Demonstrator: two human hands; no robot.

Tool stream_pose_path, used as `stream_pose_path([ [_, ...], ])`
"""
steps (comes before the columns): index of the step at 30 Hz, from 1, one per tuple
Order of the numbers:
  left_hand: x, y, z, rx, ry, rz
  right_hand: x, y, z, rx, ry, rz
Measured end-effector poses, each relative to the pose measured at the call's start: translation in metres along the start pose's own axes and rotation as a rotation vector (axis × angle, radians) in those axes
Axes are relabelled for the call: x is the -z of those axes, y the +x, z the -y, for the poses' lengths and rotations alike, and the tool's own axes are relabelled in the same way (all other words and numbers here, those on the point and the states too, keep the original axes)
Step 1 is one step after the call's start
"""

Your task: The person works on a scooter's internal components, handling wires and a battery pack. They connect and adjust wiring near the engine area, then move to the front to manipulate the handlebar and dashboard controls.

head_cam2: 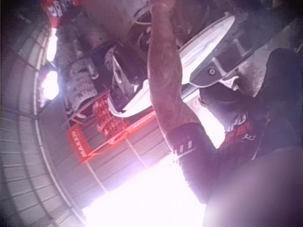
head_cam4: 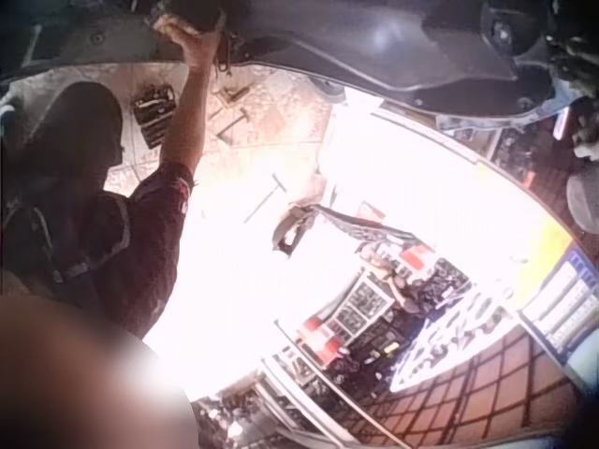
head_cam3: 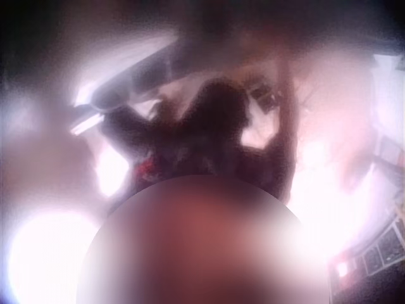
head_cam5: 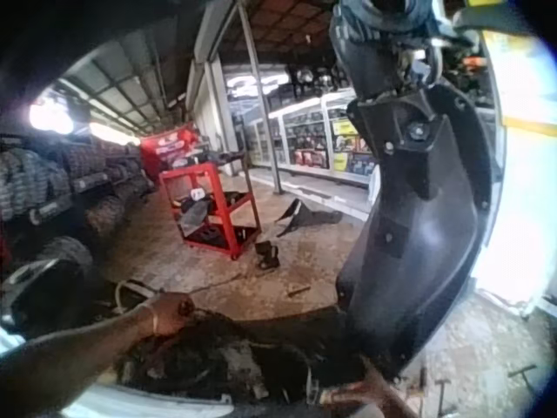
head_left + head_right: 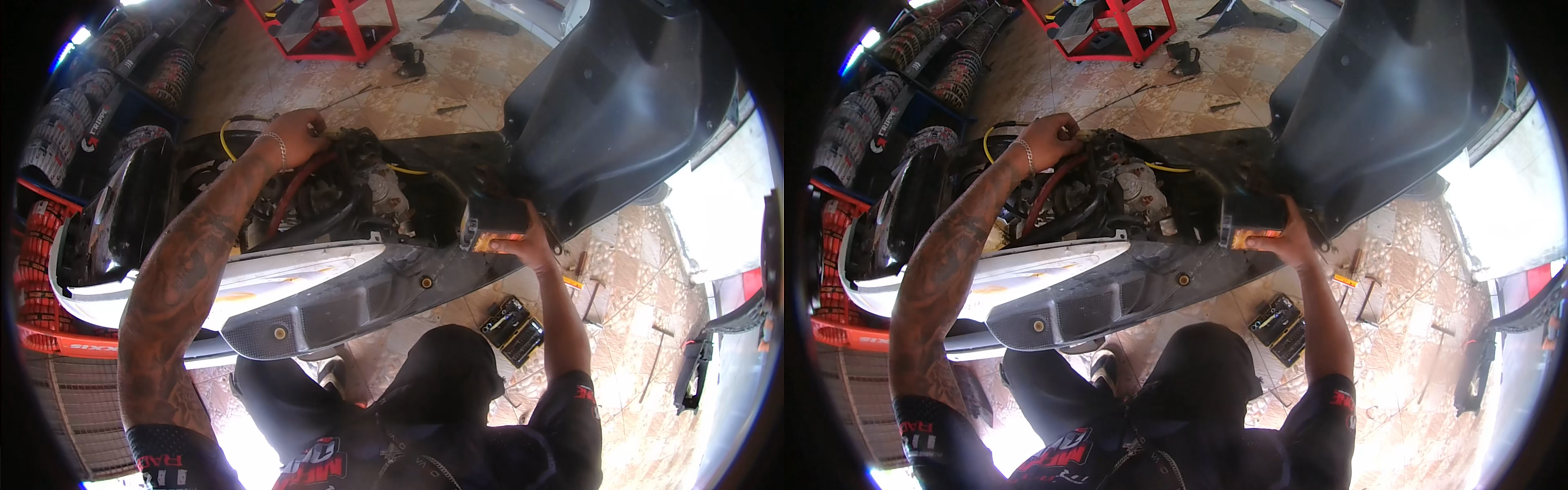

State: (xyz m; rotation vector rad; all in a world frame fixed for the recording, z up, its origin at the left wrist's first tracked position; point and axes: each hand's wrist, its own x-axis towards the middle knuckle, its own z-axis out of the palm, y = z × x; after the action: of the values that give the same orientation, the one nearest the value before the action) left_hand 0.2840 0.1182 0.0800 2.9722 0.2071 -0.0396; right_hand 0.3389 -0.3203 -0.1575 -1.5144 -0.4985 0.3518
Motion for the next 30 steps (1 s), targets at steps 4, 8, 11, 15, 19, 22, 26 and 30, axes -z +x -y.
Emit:
stream_pose_path([
  [4,0.000,0.000,0.001,0.001,0.000,-0.001,-0.030,0.014,0.016,0.082,0.154,-0.185],
  [8,-0.001,0.000,0.002,-0.029,0.003,-0.030,-0.058,0.056,0.049,0.133,0.374,-0.221],
  [11,0.000,-0.001,0.002,0.005,-0.020,-0.015,-0.082,0.097,0.073,0.183,0.462,-0.161],
  [15,0.003,-0.002,-0.001,0.025,-0.029,-0.012,-0.120,0.141,0.090,0.218,0.458,-0.142],
  [19,0.005,0.000,-0.001,0.063,-0.044,0.014,-0.140,0.154,0.093,0.265,0.386,-0.114],
  [22,0.003,0.003,0.002,0.070,-0.028,0.016,-0.146,0.156,0.095,0.268,0.495,-0.028],
  [26,0.000,0.004,0.005,-0.017,-0.042,-0.020,-0.144,0.162,0.099,0.325,0.412,0.040],
  [30,0.001,0.003,0.004,0.009,-0.051,-0.011,-0.141,0.173,0.103,0.309,0.283,0.086],
])
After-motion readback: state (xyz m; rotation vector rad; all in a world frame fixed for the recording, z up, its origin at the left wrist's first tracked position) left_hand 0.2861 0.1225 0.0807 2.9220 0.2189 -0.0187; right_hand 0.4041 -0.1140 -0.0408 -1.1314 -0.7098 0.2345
